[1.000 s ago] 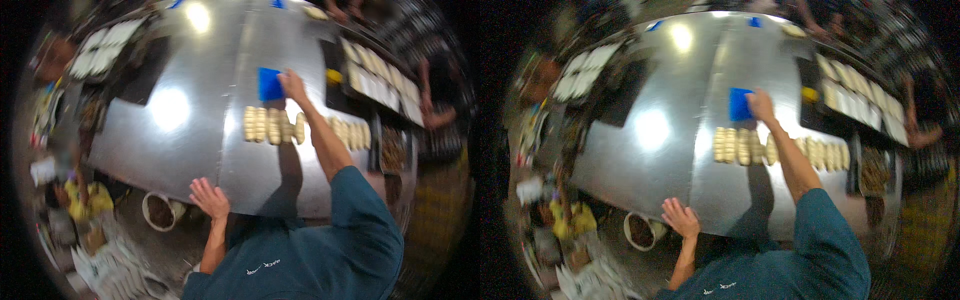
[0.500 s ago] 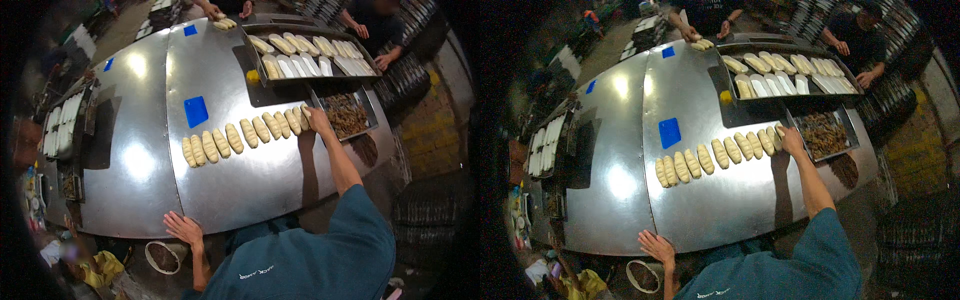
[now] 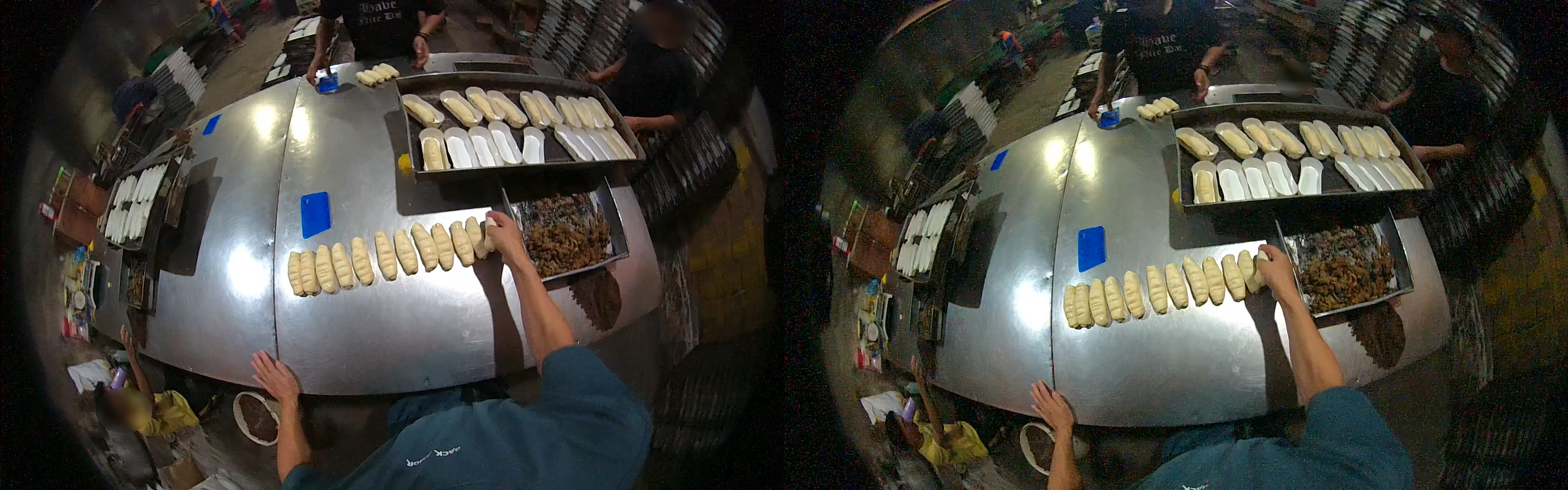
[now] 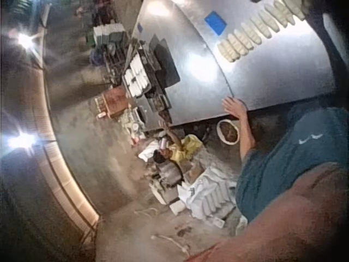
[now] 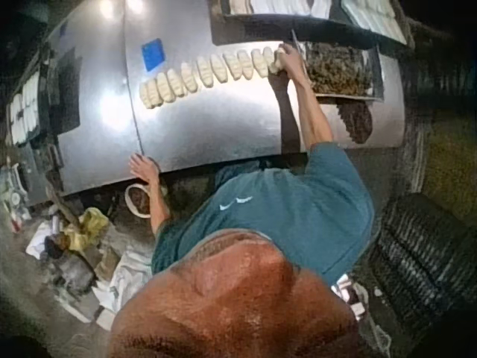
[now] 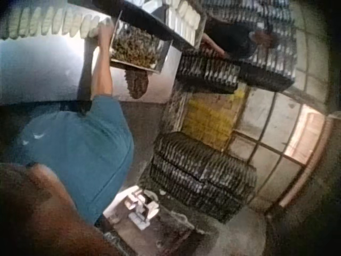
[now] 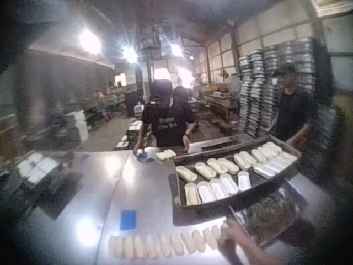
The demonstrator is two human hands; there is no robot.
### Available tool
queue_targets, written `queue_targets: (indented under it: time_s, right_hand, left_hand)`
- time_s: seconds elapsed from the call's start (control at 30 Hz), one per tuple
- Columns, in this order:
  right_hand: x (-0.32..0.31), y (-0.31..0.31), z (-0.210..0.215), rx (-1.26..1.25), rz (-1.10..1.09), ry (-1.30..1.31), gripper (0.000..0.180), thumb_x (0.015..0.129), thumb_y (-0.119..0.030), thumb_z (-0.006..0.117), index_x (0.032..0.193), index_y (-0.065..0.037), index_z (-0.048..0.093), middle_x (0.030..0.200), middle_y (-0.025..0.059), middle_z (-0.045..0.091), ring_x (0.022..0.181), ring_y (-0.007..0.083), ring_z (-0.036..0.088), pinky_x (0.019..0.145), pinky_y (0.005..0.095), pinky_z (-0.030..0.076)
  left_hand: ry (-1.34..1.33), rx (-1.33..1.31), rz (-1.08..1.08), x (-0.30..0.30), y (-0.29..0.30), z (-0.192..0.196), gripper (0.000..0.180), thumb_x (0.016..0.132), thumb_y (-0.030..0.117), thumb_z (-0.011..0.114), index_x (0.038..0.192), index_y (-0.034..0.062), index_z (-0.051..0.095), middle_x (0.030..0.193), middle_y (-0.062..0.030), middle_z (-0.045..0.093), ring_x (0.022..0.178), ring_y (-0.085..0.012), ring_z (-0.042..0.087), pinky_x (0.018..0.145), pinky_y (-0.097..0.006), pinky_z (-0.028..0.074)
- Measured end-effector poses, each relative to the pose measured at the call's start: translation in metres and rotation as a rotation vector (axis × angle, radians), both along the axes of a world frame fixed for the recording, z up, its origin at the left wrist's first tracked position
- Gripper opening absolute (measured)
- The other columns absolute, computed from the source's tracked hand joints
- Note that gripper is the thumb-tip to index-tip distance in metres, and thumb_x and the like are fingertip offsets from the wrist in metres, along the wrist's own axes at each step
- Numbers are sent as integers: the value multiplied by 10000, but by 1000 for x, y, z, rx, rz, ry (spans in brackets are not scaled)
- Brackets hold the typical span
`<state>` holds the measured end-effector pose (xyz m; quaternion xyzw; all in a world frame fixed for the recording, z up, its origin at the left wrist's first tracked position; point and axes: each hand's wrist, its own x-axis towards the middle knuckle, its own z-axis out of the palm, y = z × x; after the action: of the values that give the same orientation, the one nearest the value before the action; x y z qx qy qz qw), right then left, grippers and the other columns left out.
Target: The person flattens dough pieces, adds a filling, rolls them into logs, and places them into white paper liners on a tray. The person also arranges empty liners on trays and moves filled trays aside.
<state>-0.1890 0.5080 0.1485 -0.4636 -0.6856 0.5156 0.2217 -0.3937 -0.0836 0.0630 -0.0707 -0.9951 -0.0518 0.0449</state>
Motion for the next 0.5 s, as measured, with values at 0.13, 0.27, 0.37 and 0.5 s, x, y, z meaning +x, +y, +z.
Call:
queue_targets:
  time_s: [0.13, 0.27, 0.37, 0.5]
  right_hand:
    - [9, -16, 36, -606, -67, 467, 515, 812, -76, 573, 1323, -37, 530, 1079, 60, 628, 953, 174, 595, 815, 318, 476]
    - [-19, 13, 84, -123, 253, 398, 507, 826, -44, 547, 1332, -59, 535, 1122, 77, 630, 943, 167, 607, 818, 293, 485]
    - [-75, 62, 111, 327, 298, 112, 491, 796, -81, 550, 1286, -58, 576, 1123, 136, 666, 1016, 260, 633, 873, 327, 487]
    - [-142, 114, 97, 681, 347, -219, 513, 740, -151, 581, 1248, -78, 599, 1064, 252, 656, 986, 352, 650, 840, 398, 501]
  left_hand:
    - [-60, 14, 15, -5, -4, 1, 533, 1009, 266, 340, 1495, 65, 249, 1575, -137, 166, 1462, -319, 105, 1146, -557, 78]
    - [-60, 5, 20, 9, -1, 9, 549, 977, 255, 389, 1474, 47, 286, 1557, -191, 191, 1442, -380, 142, 1144, -558, 86]
    - [-100, 133, 109, 38, 23, 17, 555, 974, 261, 393, 1469, 33, 290, 1549, -212, 201, 1437, -388, 151, 1140, -567, 94]
    - [-89, 73, 151, 88, 73, 11, 555, 971, 251, 401, 1466, 26, 292, 1538, -223, 219, 1439, -390, 145, 1140, -573, 83]
